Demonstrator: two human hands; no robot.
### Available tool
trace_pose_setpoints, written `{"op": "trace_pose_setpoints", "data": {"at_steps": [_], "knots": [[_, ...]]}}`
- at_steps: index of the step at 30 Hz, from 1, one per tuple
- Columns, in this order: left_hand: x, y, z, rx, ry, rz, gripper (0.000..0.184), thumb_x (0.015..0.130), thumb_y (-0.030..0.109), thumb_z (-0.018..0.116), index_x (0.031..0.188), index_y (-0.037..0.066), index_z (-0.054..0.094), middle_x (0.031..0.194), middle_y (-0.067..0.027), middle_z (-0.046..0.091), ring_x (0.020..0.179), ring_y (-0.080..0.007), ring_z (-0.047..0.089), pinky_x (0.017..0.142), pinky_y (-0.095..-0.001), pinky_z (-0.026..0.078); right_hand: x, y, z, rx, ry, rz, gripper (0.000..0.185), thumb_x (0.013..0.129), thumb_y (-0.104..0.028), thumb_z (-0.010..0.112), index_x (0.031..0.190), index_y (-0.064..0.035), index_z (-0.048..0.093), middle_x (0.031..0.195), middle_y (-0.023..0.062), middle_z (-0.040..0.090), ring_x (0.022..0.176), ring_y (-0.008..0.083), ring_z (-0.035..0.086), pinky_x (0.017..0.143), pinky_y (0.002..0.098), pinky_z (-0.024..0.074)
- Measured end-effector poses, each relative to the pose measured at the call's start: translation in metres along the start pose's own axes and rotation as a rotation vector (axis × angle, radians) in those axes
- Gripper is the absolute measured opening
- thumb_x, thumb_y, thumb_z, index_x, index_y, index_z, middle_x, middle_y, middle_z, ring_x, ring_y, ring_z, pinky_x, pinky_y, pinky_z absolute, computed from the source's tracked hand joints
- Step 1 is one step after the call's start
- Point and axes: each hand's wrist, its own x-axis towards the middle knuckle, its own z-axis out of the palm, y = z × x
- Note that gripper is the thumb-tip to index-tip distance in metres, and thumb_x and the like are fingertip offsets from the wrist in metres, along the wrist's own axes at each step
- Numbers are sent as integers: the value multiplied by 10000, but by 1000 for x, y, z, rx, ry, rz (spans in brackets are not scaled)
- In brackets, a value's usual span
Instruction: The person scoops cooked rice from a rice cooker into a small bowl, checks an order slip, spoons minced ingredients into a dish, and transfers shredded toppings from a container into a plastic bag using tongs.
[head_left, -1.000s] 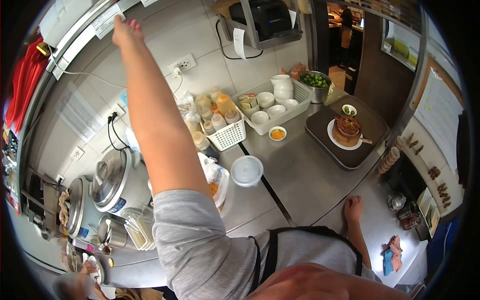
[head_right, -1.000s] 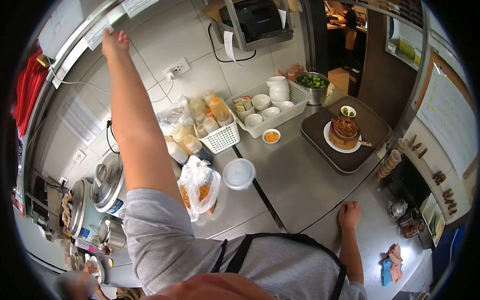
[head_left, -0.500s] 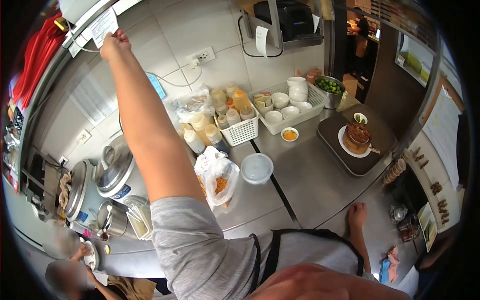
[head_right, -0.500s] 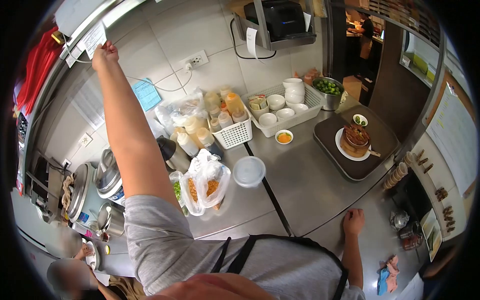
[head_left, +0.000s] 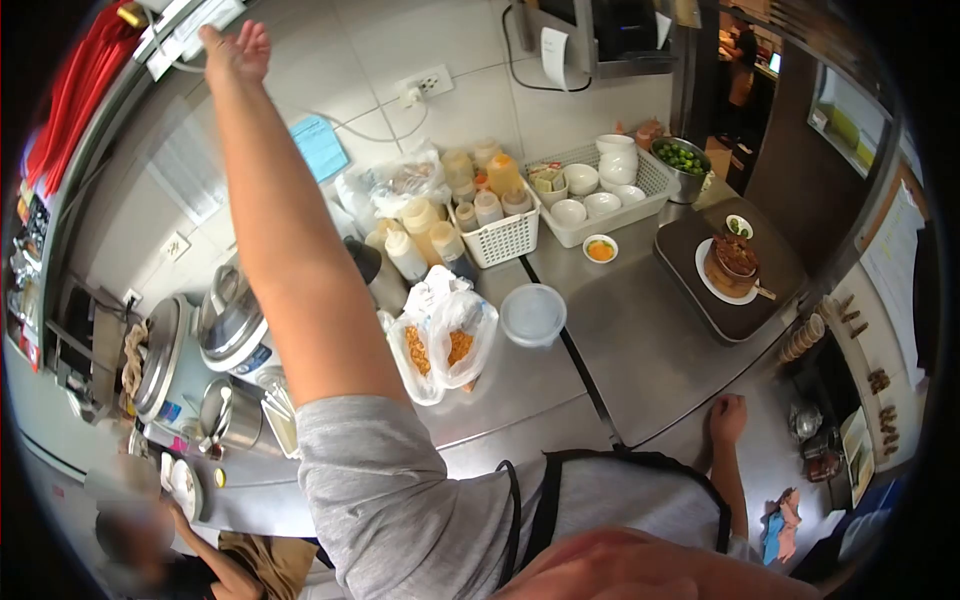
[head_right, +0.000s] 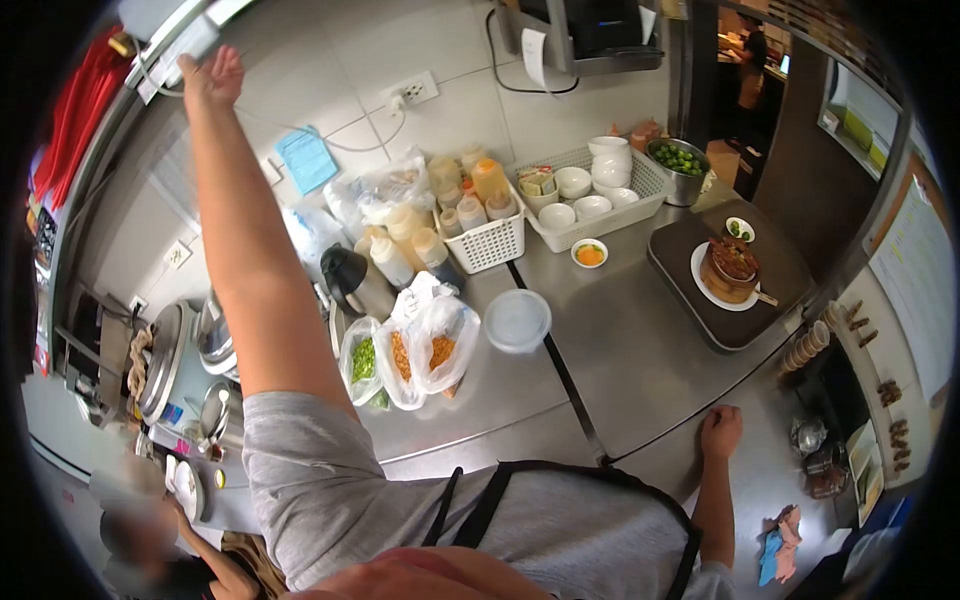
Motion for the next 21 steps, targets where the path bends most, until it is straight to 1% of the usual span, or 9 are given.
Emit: {"op": "trace_pose_setpoints", "data": {"at_steps": [2, 4, 7, 8, 10, 11, 15, 17, 21], "knots": [[-7, -10, -7, 19, -66, -42, 796, 786, 556, 350, 1282, 24, 27, 1149, -209, 385, 814, -316, 493, 569, -346, 432, 0, -1, 0, 28, -12, 10, 57, 671, -78, 527, 715, -46, 512, 763, 123, 506, 709, 300, 496, 626, 379, 407], [-39, -25, -5, -91, -45, -70, 682, 810, 509, 366, 1228, -9, 218, 1035, -169, 480, 740, -267, 517, 571, -325, 430, -1, 0, 0, 32, -17, 6, 57, 677, -84, 526, 718, -45, 516, 766, 123, 510, 708, 300, 500, 629, 377, 410], [-63, -95, -25, 66, -359, -109, 465, 823, 478, 368, 1000, 56, 454, 745, -98, 520, 625, -184, 512, 585, -304, 445, 1, 6, 1, -5, -51, -37, 73, 694, -106, 523, 733, -46, 533, 776, 122, 517, 713, 296, 505, 636, 374, 414], [-105, -112, -14, 91, -257, -130, 408, 837, 433, 372, 933, 52, 482, 691, -68, 516, 606, -166, 515, 561, -281, 439, 2, 8, 2, -15, -74, -40, 83, 699, -115, 522, 744, -47, 541, 782, 122, 520, 719, 295, 507, 640, 373, 415], [-166, -156, -20, 296, -338, -213, 385, 861, 388, 333, 935, 40, 479, 743, -93, 543, 602, -167, 517, 568, -296, 441, 3, 10, 5, -33, -118, -41, 106, 711, -134, 519, 764, -50, 556, 794, 123, 525, 731, 292, 509, 650, 371, 416], [-178, -196, -36, 187, -521, -455, 402, 834, 428, 364, 1013, 80, 455, 798, -115, 546, 655, -185, 532, 587, -304, 451, 3, 11, 5, -42, -132, -35, 118, 716, -144, 517, 773, -51, 562, 800, 125, 527, 737, 291, 510, 657, 370, 416], [-347, -145, -56, 253, -567, -559, 228, 800, 240, 480, 816, 14, 499, 684, -33, 541, 598, -107, 506, 526, -245, 424, 3, 4, -2, -104, -177, -2, 170, 745, -193, 493, 819, -60, 568, 831, 127, 530, 766, 292, 510, 680, 371, 411], [-395, -135, -90, 317, -629, -558, 210, 800, 216, 498, 849, 12, 495, 699, -28, 530, 615, -96, 507, 535, -232, 424, 5, 18, 5, -92, -203, -39, 198, 759, -226, 477, 837, -66, 563, 846, 122, 530, 776, 292, 511, 682, 375, 410], [-470, -99, -177, 459, -315, -675, 239, 808, 248, 503, 954, 58, 505, 778, -21, 540, 639, -89, 508, 557, -200, 396, 3, 24, 7, -135, -196, -76, 242, 776, -274, 449, 872, -78, 554, 880, 115, 527, 792, 288, 513, 674, 384, 411]]}}
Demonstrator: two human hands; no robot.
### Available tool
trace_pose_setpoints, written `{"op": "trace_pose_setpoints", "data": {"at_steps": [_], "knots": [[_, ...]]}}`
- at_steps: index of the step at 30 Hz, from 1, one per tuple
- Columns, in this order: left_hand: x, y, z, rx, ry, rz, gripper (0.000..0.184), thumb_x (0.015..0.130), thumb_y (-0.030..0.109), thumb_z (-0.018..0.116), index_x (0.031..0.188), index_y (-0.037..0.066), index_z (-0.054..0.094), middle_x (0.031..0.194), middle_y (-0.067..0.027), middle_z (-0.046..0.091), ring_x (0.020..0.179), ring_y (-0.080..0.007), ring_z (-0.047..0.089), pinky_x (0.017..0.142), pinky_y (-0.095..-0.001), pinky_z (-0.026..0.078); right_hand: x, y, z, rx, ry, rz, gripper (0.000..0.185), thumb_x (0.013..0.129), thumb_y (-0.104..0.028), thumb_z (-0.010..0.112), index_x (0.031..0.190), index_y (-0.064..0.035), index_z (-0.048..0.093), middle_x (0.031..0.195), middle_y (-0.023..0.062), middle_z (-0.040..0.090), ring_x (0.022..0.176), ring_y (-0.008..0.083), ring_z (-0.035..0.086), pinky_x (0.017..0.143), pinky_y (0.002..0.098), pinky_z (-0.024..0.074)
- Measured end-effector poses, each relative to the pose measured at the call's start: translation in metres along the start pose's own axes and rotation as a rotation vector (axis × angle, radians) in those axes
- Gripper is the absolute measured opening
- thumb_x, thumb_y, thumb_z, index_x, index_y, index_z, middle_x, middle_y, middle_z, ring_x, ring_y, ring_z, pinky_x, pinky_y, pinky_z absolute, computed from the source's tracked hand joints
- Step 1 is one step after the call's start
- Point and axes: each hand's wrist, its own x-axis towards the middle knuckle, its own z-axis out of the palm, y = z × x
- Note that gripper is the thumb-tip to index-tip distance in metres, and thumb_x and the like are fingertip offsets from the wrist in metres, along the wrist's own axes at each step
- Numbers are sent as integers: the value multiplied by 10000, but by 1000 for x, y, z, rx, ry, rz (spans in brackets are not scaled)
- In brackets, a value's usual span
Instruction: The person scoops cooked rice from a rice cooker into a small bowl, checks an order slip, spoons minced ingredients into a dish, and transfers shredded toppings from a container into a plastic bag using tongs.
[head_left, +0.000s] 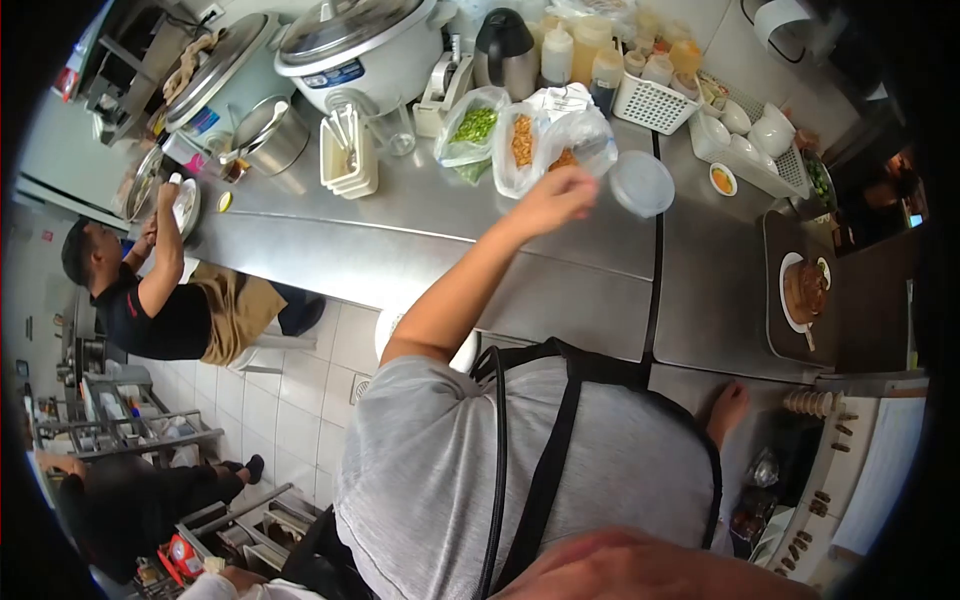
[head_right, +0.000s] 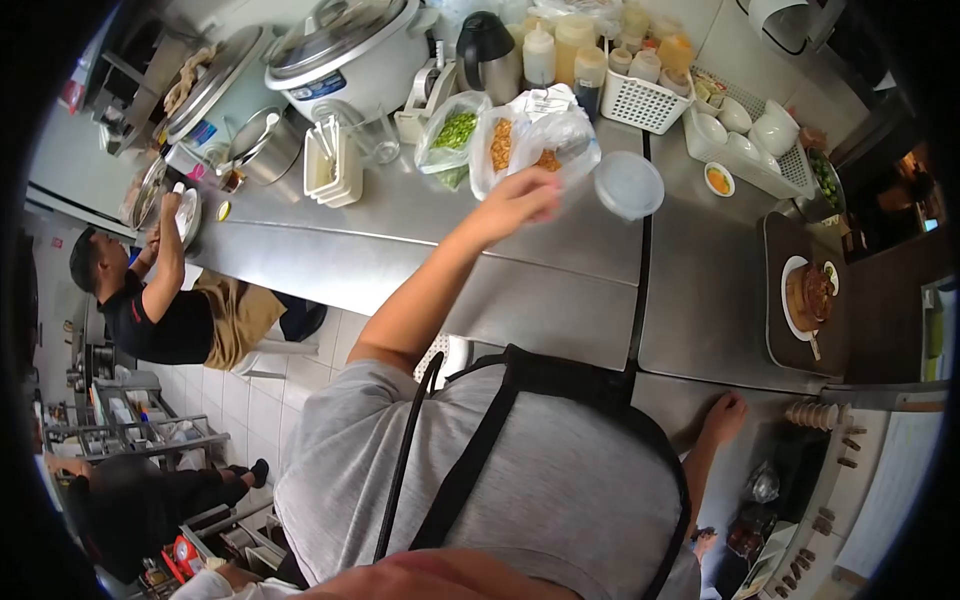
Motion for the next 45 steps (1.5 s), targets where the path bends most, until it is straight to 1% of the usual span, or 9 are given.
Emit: {"op": "trace_pose_setpoints", "data": {"at_steps": [7, 8, 18, 26, 35, 38, 40, 42, 45], "knots": [[-139, -36, -74, -29, 699, -318, 312, 782, 345, 523, 971, 98, 496, 763, -27, 550, 635, -100, 514, 567, -222, 394, 9, 19, 20, 75, -1, -124, 141, 722, -177, 532, 818, -85, 579, 780, 105, 567, 768, 269, 533, 685, 365, 424], [-150, -35, -72, -5, 738, -351, 310, 782, 348, 523, 973, 105, 497, 770, -27, 556, 638, -98, 515, 570, -220, 395, 7, 29, 34, 107, 173, -219, 132, 708, -165, 542, 804, -85, 584, 782, 100, 574, 771, 267, 537, 703, 357, 426], [-192, -35, -80, 157, 671, -312, 419, 759, 385, 535, 1078, 124, 454, 898, -52, 528, 751, -155, 498, 640, -274, 374, -40, -11, -22, 331, 290, -125, 161, 615, -93, 552, 776, -101, 557, 734, 106, 505, 756, 287, 484, 666, 384, 391], [-165, -42, -44, 311, 551, -366, 405, 768, 384, 522, 1052, 104, 453, 885, -39, 511, 741, -152, 486, 636, -281, 357, -95, 2, -58, 758, -21, 160, 172, 678, -133, 535, 842, -95, 568, 842, 82, 512, 811, 252, 484, 721, 363, 397], [-181, -54, -15, 532, 352, -484, 307, 812, 278, 475, 1047, 84, 442, 869, -42, 513, 730, -149, 507, 618, -279, 383, -95, 11, -43, 649, 154, -14, 147, 682, -127, 550, 821, -82, 563, 822, 74, 530, 688, 235, 499, 650, 338, 416], [-190, -92, -57, 505, 306, -461, 342, 801, 238, 496, 1075, 44, 432, 875, -73, 511, 727, -148, 508, 600, -261, 399, -94, 15, -37, 818, 31, 76, 130, 670, -130, 553, 791, -85, 572, 781, 74, 549, 743, 246, 492, 688, 344, 402], [-197, -130, -95, 687, 156, -326, 383, 787, 197, 516, 1108, 12, 416, 884, -105, 513, 737, -161, 516, 615, -241, 419, -92, 9, -45, 565, 37, 2, 112, 656, -123, 554, 759, -85, 581, 744, 72, 557, 778, 246, 491, 690, 340, 400], [-211, -71, -23, 864, 227, -432, 409, 757, 213, 552, 1093, 7, 442, 948, -163, 509, 819, -232, 521, 709, -296, 425, -91, 5, -45, 495, 114, -112, 102, 648, -121, 562, 743, -92, 586, 755, 66, 557, 779, 250, 493, 684, 342, 398], [-226, -105, -46, 1169, 278, -268, 455, 703, 279, 598, 1048, 5, 486, 1025, -224, 469, 953, -326, 462, 822, -381, 367, -87, 6, -43, 458, 152, -189, 92, 651, -127, 567, 737, -101, 586, 755, 58, 555, 793, 257, 489, 690, 346, 394]]}}
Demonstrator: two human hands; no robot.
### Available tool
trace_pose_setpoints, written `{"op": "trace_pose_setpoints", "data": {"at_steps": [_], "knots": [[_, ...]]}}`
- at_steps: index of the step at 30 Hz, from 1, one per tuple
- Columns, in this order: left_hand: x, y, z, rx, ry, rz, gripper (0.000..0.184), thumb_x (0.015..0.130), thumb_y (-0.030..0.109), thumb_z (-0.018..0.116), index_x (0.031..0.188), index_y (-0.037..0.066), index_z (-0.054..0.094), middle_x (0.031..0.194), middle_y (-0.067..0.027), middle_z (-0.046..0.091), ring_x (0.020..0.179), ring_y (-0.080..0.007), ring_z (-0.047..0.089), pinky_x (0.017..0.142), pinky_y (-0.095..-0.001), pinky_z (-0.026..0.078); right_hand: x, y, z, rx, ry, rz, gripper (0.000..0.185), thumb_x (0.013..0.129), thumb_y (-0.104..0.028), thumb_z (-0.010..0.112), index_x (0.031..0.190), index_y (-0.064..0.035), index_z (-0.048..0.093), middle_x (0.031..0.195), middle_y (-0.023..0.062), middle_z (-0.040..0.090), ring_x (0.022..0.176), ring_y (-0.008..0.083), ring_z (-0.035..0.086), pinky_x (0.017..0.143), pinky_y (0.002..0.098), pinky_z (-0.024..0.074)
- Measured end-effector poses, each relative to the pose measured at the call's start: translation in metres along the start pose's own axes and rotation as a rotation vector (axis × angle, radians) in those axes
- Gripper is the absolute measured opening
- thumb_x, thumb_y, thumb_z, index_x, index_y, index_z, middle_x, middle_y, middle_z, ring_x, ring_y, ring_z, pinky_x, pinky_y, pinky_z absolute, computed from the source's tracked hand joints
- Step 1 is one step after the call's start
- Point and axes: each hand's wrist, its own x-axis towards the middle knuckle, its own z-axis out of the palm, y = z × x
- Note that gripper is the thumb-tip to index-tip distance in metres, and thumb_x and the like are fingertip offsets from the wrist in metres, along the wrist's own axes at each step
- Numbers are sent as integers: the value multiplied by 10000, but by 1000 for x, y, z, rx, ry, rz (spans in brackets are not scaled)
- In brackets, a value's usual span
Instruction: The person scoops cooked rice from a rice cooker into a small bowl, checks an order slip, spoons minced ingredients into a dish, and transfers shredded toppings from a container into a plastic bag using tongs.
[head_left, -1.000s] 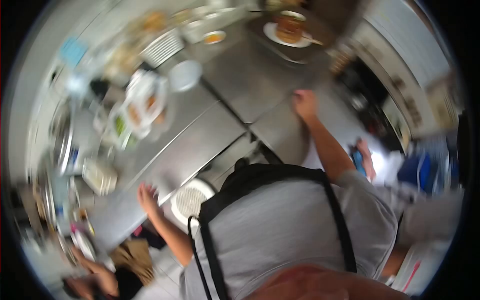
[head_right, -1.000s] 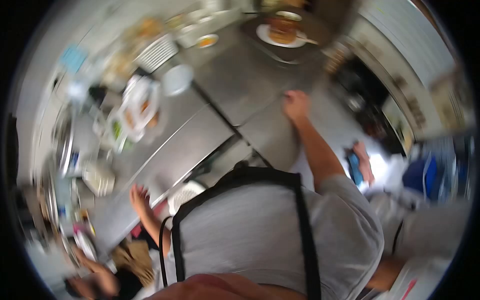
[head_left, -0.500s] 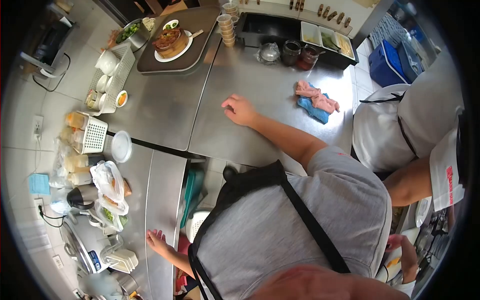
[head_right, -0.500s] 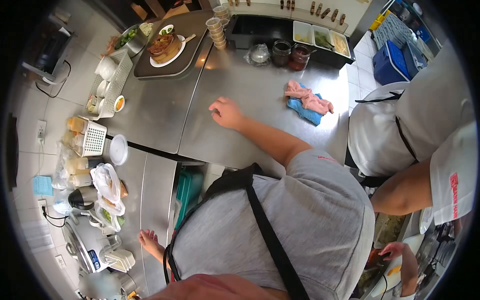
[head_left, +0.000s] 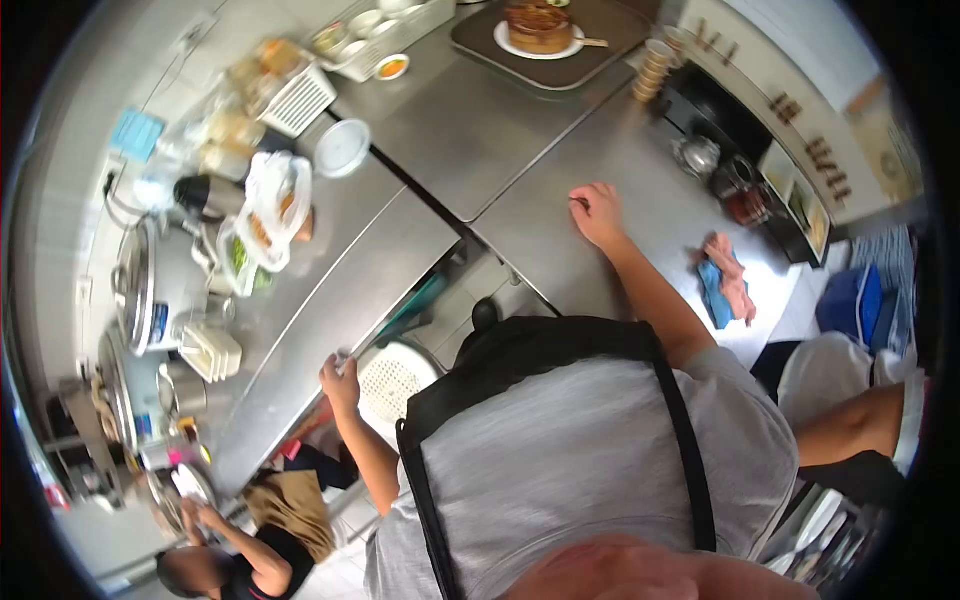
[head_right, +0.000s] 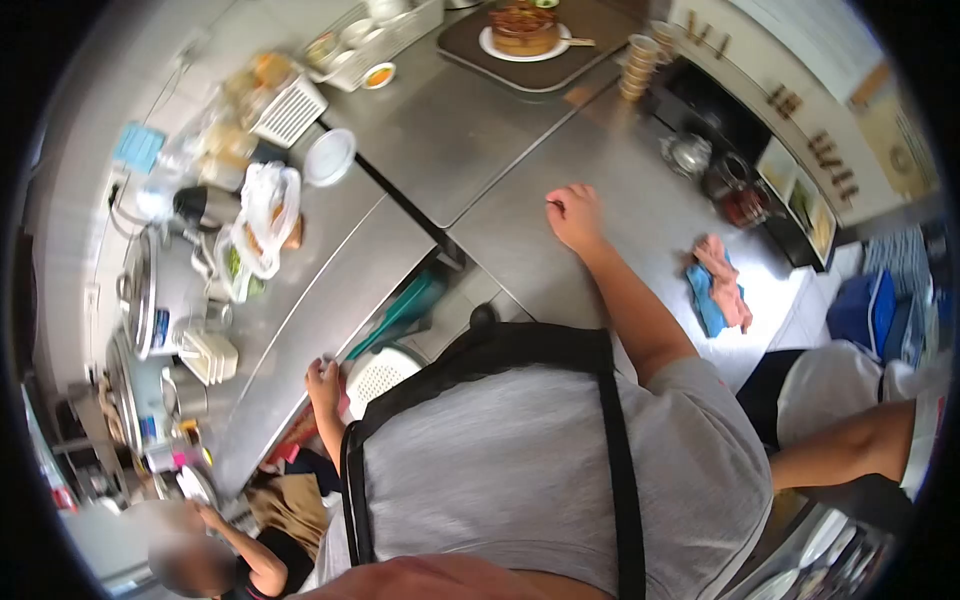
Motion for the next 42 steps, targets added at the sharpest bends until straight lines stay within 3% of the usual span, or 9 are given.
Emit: {"op": "trace_pose_setpoints", "data": {"at_steps": [5, 14, 22, 26, 28, 30, 32, 36, 42], "knots": [[2, 31, -9, -43, -1, -139, 460, 685, 300, 611, 1032, 21, 499, 1019, -222, 478, 970, -342, 451, 834, -376, 362, 1, 3, 2, -2, -58, 50, 66, 662, -134, 565, 722, -114, 583, 753, 49, 556, 801, 253, 490, 702, 353, 391], [91, 78, 4, -150, 66, 93, 443, 679, 256, 621, 1041, 34, 493, 1033, -216, 480, 978, -338, 452, 840, -377, 362, 18, -1, 11, -146, -39, 122, 65, 697, -155, 548, 730, -106, 574, 742, 60, 548, 716, 261, 500, 648, 351, 409], [192, 155, 6, 273, 304, 310, 523, 616, 258, 667, 1088, 138, 477, 1202, -193, 330, 1106, -382, 292, 897, -457, 273, 23, -6, 11, -281, -89, 132, 71, 716, -150, 540, 739, -91, 572, 731, 67, 540, 699, 260, 496, 636, 357, 402], [236, 174, 14, 335, 366, 300, 476, 585, 326, 688, 978, 108, 533, 1176, -200, 337, 1102, -378, 277, 874, -500, 265, 28, -3, 17, -150, -69, 373, 82, 705, -174, 550, 734, -104, 583, 740, 59, 549, 717, 255, 506, 640, 345, 405], [257, 205, 11, 167, 355, 439, 462, 592, 325, 684, 965, 98, 531, 1177, -199, 333, 1099, -381, 278, 859, -495, 277, 35, 4, 28, 30, -39, 643, 90, 697, -189, 556, 732, -113, 589, 742, 54, 553, 725, 253, 511, 643, 336, 405], [287, 237, 21, 8, 423, 637, 414, 615, 311, 669, 928, 79, 532, 1098, -202, 408, 1041, -365, 355, 812, -449, 333, 49, -7, 42, -128, -96, 574, 95, 692, -199, 558, 735, -120, 588, 765, 48, 557, 753, 253, 511, 659, 345, 397], [323, 278, 32, -126, 321, 746, 378, 638, 292, 653, 926, 77, 534, 1001, -194, 473, 959, -355, 424, 781, -415, 364, 61, -33, 56, -352, -96, 378, 79, 694, -190, 551, 740, -133, 580, 792, 42, 550, 788, 253, 496, 689, 373, 367], [402, 357, 66, -316, 156, 840, 313, 680, 253, 618, 931, 79, 551, 855, -186, 554, 824, -334, 517, 732, -381, 405, 62, -35, 60, -380, -81, 306, 41, 689, -162, 546, 725, -146, 558, 763, 41, 531, 773, 256, 472, 683, 375, 342], [505, 438, 139, 179, -152, 863, 282, 705, 256, 569, 960, 134, 583, 936, -134, 578, 891, -287, 533, 783, -369, 404, 73, -43, 57, -382, -104, 332, 30, 667, -114, 553, 695, -112, 543, 753, 44, 518, 752, 247, 469, 681, 358, 343]]}}
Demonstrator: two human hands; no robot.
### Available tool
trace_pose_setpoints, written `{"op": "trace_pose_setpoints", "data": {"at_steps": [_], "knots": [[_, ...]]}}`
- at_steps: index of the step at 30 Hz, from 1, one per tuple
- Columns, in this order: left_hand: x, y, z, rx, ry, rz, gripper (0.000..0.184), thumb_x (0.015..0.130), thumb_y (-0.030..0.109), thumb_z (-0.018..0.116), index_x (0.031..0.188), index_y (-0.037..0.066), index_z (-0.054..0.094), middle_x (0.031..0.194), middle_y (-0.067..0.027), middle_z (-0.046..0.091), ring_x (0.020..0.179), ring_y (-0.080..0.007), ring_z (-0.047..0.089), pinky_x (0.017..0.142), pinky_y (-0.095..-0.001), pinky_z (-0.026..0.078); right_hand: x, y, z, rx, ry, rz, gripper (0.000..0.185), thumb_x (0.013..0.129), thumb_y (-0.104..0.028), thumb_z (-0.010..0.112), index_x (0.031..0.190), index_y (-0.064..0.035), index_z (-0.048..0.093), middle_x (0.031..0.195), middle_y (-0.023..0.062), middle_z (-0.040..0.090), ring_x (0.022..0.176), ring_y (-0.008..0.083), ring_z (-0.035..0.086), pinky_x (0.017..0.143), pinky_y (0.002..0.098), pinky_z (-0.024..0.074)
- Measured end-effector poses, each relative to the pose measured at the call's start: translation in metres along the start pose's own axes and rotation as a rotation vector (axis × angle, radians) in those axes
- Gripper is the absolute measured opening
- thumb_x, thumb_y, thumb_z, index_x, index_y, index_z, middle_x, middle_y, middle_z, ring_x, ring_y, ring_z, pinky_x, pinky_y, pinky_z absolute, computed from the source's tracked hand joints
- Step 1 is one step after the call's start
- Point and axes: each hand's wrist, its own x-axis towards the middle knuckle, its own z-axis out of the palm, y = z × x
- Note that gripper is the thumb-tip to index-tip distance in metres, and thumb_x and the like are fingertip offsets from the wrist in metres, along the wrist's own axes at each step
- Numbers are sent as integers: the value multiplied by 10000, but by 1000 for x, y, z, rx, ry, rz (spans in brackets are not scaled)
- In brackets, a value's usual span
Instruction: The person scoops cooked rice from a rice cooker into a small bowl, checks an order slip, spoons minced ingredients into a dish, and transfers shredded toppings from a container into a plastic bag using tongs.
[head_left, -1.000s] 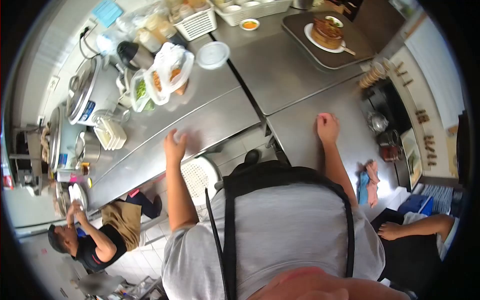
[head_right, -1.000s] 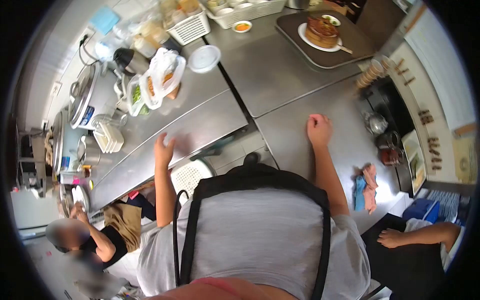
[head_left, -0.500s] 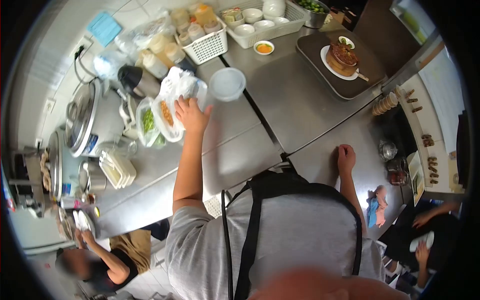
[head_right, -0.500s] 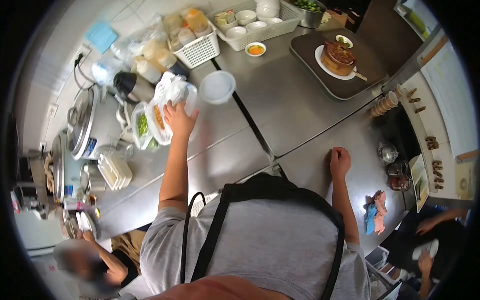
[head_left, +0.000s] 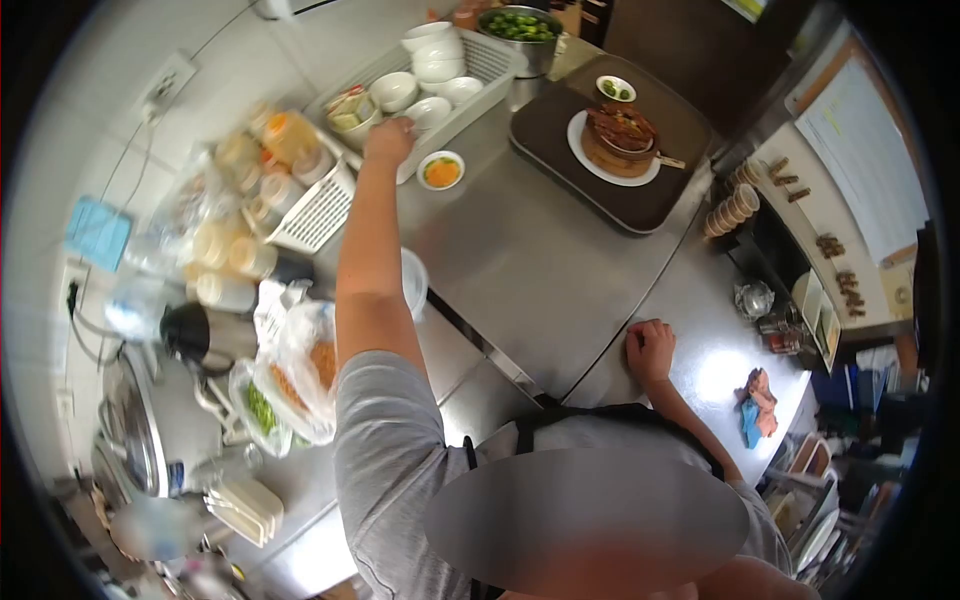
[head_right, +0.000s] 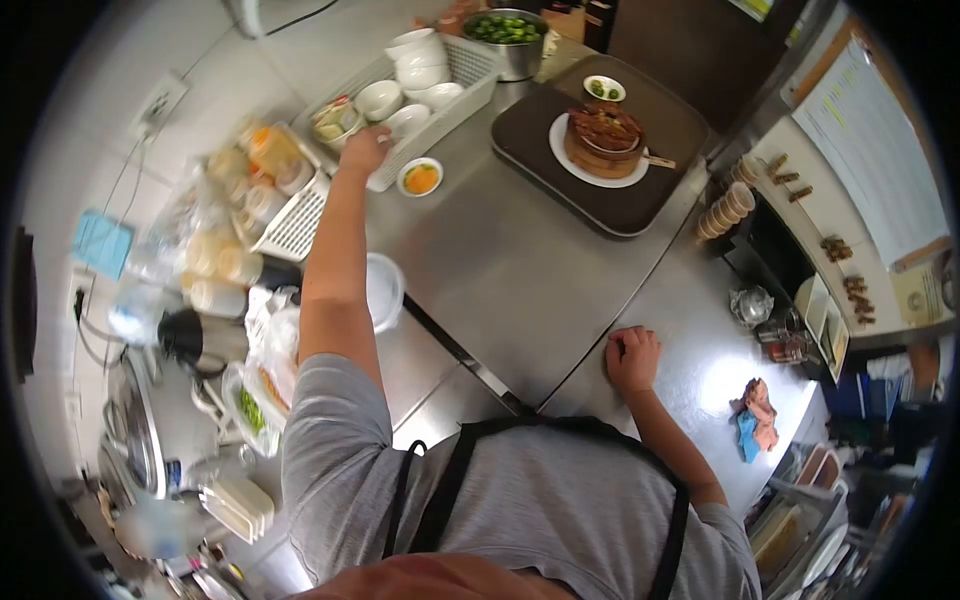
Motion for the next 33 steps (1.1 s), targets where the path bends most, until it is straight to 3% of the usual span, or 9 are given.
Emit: {"op": "trace_pose_setpoints", "data": {"at_steps": [6, 9, 15, 20, 21, 23, 25, 28, 33], "knots": [[63, -6, 36, 253, -288, 93, 273, 706, 305, 554, 960, 217, 601, 952, -71, 588, 908, -256, 539, 814, -385, 393, 0, -3, -3, 10, 2, 53, 49, 641, -115, 567, 680, -133, 543, 732, 30, 506, 753, 235, 460, 654, 346, 335], [44, 14, 23, 243, -97, 21, 250, 707, 307, 552, 928, 210, 616, 934, -59, 595, 897, -228, 545, 814, -410, 384, 1, -2, -2, -5, -16, 61, 55, 639, -111, 565, 686, -129, 542, 727, 32, 498, 756, 237, 458, 653, 346, 335], [39, -5, 25, -79, -81, -68, 266, 709, 331, 558, 878, 134, 618, 840, -96, 605, 796, -258, 566, 713, -364, 422, 0, -4, -6, 20, -4, 38, 68, 626, -105, 561, 686, -123, 533, 730, 42, 500, 755, 242, 459, 652, 353, 340], [60, -37, 60, -375, 80, 267, 269, 745, 276, 541, 835, 29, 594, 770, -148, 601, 727, -245, 580, 651, -367, 434, -6, 2, -2, 51, 49, 39, 63, 626, -131, 555, 688, -128, 548, 728, 46, 520, 769, 244, 479, 658, 360, 362], [59, -31, 52, -320, -30, 177, 255, 730, 246, 545, 844, 23, 591, 789, -158, 600, 749, -237, 578, 665, -361, 435, -8, 2, -3, 23, 19, 53, 57, 632, -145, 550, 687, -133, 552, 729, 46, 521, 770, 242, 482, 657, 355, 364], [79, -47, 67, -193, 54, 292, 228, 685, 192, 539, 822, 16, 587, 774, -166, 596, 729, -291, 578, 654, -381, 437, -8, 3, -4, 0, 11, 71, 52, 648, -173, 539, 685, -142, 557, 729, 42, 524, 765, 232, 486, 652, 346, 366], [81, -31, 63, -53, 65, 190, 231, 658, 202, 540, 778, 9, 581, 751, -176, 587, 721, -347, 559, 648, -415, 433, -12, 4, -7, -1, 38, 77, 53, 660, -187, 533, 684, -147, 558, 726, 35, 525, 760, 220, 486, 649, 342, 366], [85, -25, 48, 183, 18, 291, 260, 632, 208, 531, 774, -5, 575, 770, -187, 582, 739, -349, 554, 674, -419, 426, -13, 6, -6, 8, 40, 64, 60, 672, -199, 529, 685, -148, 559, 722, 16, 528, 767, 200, 482, 653, 340, 362], [72, 11, 22, 11, 191, 220, 222, 655, 157, 510, 790, -9, 570, 800, -202, 573, 753, -344, 548, 667, -404, 422, -16, 7, -10, 45, 68, 47, 62, 671, -202, 526, 691, -151, 556, 727, 11, 531, 762, 203, 476, 652, 340, 361]]}}
